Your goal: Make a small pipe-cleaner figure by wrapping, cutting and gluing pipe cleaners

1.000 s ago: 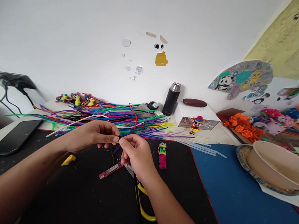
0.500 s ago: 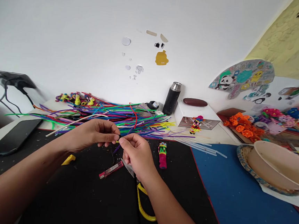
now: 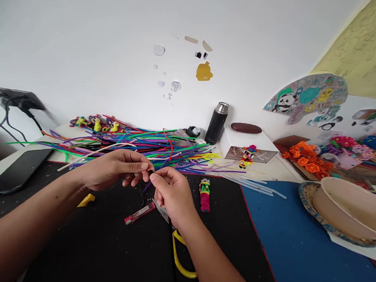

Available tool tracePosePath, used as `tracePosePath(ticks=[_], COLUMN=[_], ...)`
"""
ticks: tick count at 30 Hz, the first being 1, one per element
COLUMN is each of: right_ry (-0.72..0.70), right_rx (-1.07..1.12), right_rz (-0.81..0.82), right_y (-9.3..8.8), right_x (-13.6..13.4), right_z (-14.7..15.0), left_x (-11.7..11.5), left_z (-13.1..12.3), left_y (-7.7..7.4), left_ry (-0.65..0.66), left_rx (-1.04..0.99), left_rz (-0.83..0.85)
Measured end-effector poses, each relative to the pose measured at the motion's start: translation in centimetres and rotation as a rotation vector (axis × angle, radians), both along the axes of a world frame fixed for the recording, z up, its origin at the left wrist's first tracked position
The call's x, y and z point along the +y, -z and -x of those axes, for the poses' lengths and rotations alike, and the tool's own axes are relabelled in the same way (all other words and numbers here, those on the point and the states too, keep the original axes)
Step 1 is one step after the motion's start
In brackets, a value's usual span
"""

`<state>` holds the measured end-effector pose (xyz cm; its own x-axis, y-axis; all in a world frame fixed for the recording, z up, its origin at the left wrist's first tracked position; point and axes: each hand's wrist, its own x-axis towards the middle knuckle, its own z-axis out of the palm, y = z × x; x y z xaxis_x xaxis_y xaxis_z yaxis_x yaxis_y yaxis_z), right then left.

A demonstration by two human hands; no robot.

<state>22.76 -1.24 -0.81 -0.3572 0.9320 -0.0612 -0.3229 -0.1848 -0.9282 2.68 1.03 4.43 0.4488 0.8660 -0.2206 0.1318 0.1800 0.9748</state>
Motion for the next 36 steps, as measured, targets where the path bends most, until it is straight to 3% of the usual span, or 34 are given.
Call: tracePosePath(ticks=[12,31,36], right_ry=[-0.021,-0.047,-0.044], right_rx=[0.012,-0.01,-0.014], right_rz=[-0.006,0.012,0.015], right_y=[-0.04,-0.29,-0.39], right_x=[-0.14,-0.28,-0.27], right_z=[0.12,0.16,0.1], left_x=[-0.04,-0.03,-0.04], left_z=[0.05,-0.16,0.28], left_y=[0.61,0.82,0.32], left_ry=[-0.008,-0.008,0.012], left_rx=[-0.142,-0.15,-0.067], left_rz=[0.145,0.185,0.119])
